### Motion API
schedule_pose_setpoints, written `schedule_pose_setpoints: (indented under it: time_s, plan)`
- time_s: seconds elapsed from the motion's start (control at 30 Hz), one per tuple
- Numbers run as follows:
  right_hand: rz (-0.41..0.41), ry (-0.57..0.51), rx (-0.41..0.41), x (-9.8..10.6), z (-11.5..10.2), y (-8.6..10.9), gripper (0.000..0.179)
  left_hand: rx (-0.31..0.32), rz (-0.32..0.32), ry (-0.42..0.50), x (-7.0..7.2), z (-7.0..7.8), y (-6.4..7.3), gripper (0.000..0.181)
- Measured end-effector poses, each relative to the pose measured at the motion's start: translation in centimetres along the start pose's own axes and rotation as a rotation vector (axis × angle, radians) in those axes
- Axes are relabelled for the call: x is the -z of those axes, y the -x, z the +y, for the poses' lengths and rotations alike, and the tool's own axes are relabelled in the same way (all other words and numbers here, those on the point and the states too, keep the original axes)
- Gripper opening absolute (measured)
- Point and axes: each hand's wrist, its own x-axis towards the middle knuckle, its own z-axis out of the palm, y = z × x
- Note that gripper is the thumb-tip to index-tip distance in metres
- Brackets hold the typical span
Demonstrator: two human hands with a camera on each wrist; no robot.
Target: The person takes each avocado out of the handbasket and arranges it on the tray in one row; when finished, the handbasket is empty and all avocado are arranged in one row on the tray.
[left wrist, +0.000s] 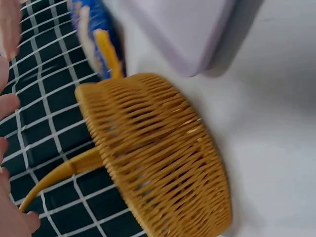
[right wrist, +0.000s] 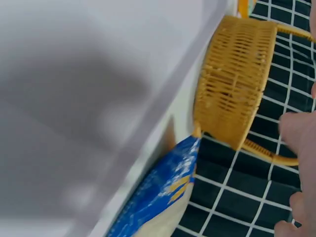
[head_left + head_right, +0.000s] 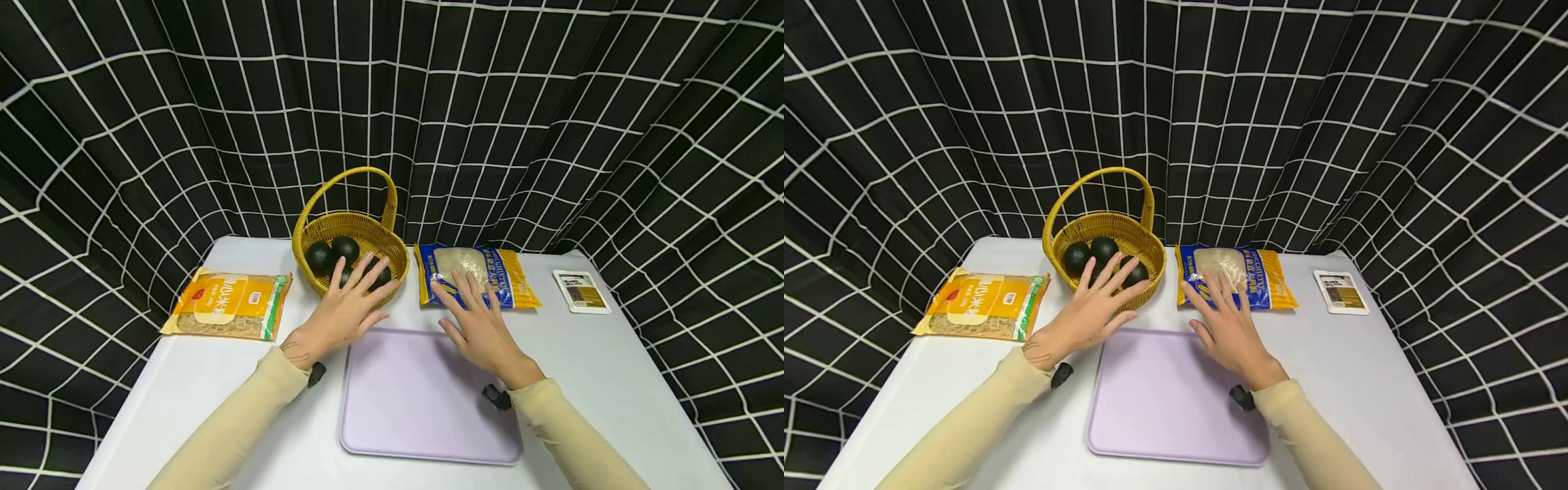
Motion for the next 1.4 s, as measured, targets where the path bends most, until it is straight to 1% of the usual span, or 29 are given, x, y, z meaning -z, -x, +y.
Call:
schedule_pose_setpoints:
  time_s: [0.07,0.17,0.27,0.4,0.5,0.63,0.7,0.77,0.8,0.87,0.93,1.0,1.07,1.17,1.27,1.4]
  plan:
    - [0.007,-0.02,0.012,0.2,-0.2,-0.3,0.07,0.029,0.017,0.052,0.8,-0.1,0.3,0.053]
    - [0.045,-0.064,0.033,0.4,-0.7,-1.1,0.07,0.064,0.076,0.104,2.0,-0.4,0.8,0.049]
    - [0.092,-0.134,0.054,0.7,-1.3,-2.1,0.069,0.088,0.158,0.13,3.1,-0.9,1.2,0.047]
    - [0.131,-0.22,0.078,1.1,-2.1,-3.6,0.07,0.126,0.301,0.192,4.6,-1.9,1.4,0.042]
    - [0.156,-0.27,0.102,1.5,-2.4,-4.6,0.069,0.188,0.406,0.271,6.1,-2.8,1.4,0.036]
    - [0.178,-0.312,0.131,1.9,-3.0,-5.7,0.067,0.292,0.534,0.349,8.0,-4.7,1.4,0.031]
    - [0.172,-0.323,0.14,2.0,-3.2,-6.2,0.065,0.343,0.589,0.381,8.6,-5.9,1.4,0.029]
    - [0.15,-0.333,0.145,2.1,-3.4,-6.7,0.064,0.397,0.621,0.419,8.8,-7.0,1.4,0.03]
    - [0.138,-0.333,0.143,2.2,-3.5,-6.9,0.064,0.424,0.626,0.441,8.8,-7.5,1.3,0.03]
    - [0.117,-0.333,0.133,2.3,-3.6,-7.4,0.064,0.473,0.607,0.497,8.6,-8.4,1.3,0.032]
    - [0.098,-0.33,0.118,2.4,-3.7,-7.8,0.063,0.512,0.563,0.564,8.3,-9.2,1.4,0.034]
    - [0.074,-0.331,0.101,2.5,-3.8,-8.1,0.063,0.533,0.51,0.624,7.9,-9.7,1.4,0.036]
    - [0.052,-0.338,0.085,2.5,-4.0,-8.4,0.061,0.544,0.463,0.669,7.6,-10.1,1.5,0.037]
    - [0.014,-0.353,0.06,2.5,-4.2,-8.9,0.058,0.547,0.419,0.705,7.3,-10.4,1.4,0.038]
    - [-0.003,-0.364,0.046,2.3,-4.4,-9.3,0.055,0.552,0.399,0.716,7.0,-10.5,1.3,0.039]
    - [-0.014,-0.383,0.056,1.7,-4.7,-9.7,0.052,0.557,0.386,0.722,6.8,-10.5,1.2,0.041]
